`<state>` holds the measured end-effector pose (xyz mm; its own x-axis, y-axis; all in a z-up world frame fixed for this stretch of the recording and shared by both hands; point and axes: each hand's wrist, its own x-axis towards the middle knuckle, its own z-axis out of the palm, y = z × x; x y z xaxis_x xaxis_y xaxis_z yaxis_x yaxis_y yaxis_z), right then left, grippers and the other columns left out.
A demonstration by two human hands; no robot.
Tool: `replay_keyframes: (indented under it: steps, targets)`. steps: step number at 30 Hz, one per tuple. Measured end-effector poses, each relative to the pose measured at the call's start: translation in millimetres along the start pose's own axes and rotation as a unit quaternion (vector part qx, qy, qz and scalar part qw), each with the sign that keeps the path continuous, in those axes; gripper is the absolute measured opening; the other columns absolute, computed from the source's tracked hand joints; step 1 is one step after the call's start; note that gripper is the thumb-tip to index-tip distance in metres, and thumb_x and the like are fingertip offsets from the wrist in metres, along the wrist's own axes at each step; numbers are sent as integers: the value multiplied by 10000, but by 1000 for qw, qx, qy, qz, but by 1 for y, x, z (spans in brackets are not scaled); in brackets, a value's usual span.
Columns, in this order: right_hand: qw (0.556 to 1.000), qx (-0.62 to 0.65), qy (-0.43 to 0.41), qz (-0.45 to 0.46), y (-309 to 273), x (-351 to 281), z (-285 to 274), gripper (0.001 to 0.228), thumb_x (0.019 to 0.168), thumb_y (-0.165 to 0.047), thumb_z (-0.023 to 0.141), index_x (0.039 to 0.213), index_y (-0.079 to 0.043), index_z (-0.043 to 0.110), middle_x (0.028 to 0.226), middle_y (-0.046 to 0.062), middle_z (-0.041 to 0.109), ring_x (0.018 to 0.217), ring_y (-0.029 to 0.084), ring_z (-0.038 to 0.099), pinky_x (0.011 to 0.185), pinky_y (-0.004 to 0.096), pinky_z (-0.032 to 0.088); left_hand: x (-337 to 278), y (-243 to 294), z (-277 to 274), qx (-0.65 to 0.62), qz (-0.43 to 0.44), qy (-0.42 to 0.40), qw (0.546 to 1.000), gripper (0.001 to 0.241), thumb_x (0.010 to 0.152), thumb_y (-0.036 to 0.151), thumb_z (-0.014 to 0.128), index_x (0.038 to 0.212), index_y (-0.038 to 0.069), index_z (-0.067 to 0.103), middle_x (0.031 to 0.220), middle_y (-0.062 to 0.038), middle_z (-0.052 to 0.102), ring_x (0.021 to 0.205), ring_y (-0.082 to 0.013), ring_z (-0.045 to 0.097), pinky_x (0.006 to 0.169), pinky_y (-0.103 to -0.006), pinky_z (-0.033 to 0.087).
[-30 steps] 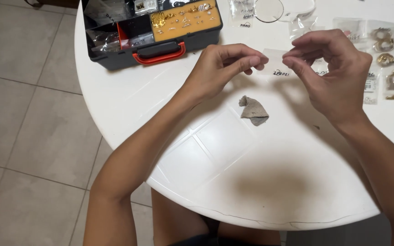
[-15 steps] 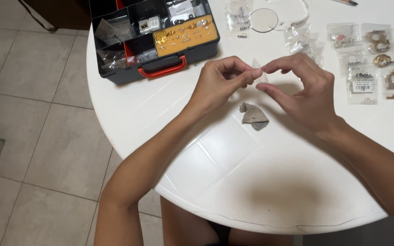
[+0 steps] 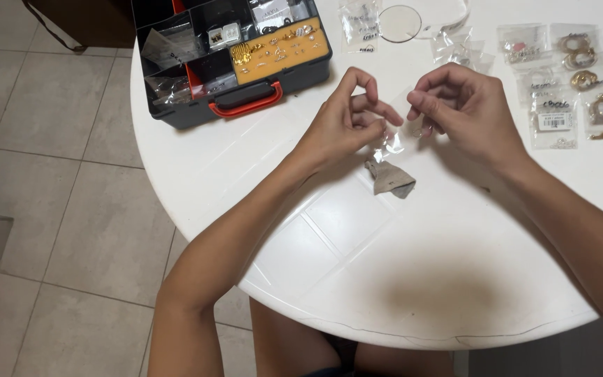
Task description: Organizing small jewelry components and findings into plastic bags from a storage box
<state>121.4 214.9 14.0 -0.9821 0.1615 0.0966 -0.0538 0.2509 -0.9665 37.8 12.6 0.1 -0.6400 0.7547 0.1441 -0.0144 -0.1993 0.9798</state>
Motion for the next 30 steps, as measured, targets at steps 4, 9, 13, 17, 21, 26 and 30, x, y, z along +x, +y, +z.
replay_keyframes:
  steps: [4, 9, 13, 17, 21, 26, 30]
  targets:
    - [998, -37, -23, 53, -18, -2, -3, 198, 1070, -217, 657, 1083, -36, 735, 878, 72, 731, 658, 126, 645, 637, 215, 463, 5, -5, -5, 4, 90, -29, 995, 181, 999, -16, 609, 975, 115, 487, 1092, -150, 699, 924, -183, 747, 812, -238, 591]
    - [992, -110, 11, -64, -16, -3, -11, 83, 1094, -54, 704, 1119, 13, 745, 951, 109, 745, 756, 127, 649, 730, 223, 546, -2, 16, 2, 121, 39, 8, 992, 361, 902, -21, 736, 1078, 148, 470, 1034, -144, 773, 904, -195, 799, 811, -264, 626]
    - [970, -196, 47, -139, -22, -9, -9, 89, 1050, 10, 871, 1072, 7, 785, 985, 83, 758, 839, 100, 677, 806, 206, 556, 0, 0, 2, 298, 91, 14, 950, 369, 876, 22, 790, 1115, 123, 528, 944, -107, 808, 867, -203, 821, 763, -314, 718]
    - [969, -181, 27, -168, -25, -14, 2, 168, 968, 31, 940, 1003, 31, 776, 933, 115, 743, 791, 125, 647, 770, 223, 545, 11, -8, -9, 439, 113, 70, 889, 382, 811, 134, 809, 1008, 214, 491, 901, 85, 825, 798, -239, 786, 680, -412, 537]
    - [948, -238, 6, -210, -27, -18, 6, 61, 1046, 11, 845, 1022, 18, 790, 941, 101, 746, 789, 155, 653, 780, 270, 515, 14, -16, -15, 482, 149, 82, 860, 423, 804, 79, 820, 1029, 190, 479, 868, 86, 813, 806, -206, 750, 808, -393, 484]
    - [941, -256, 4, -222, -26, -18, 8, 114, 1001, -12, 908, 1024, 1, 797, 946, 81, 763, 783, 142, 673, 775, 262, 523, 15, -17, -15, 456, 154, 90, 872, 420, 799, 79, 828, 1028, 189, 493, 843, 90, 811, 827, -199, 739, 841, -389, 480]
    - [943, -240, 17, -232, -23, -18, 8, 225, 960, -1, 963, 963, 35, 741, 914, 128, 718, 771, 175, 640, 772, 278, 536, 16, -18, -14, 462, 155, 87, 869, 410, 787, 138, 837, 1020, 198, 506, 846, 97, 799, 842, -195, 703, 846, -374, 436]
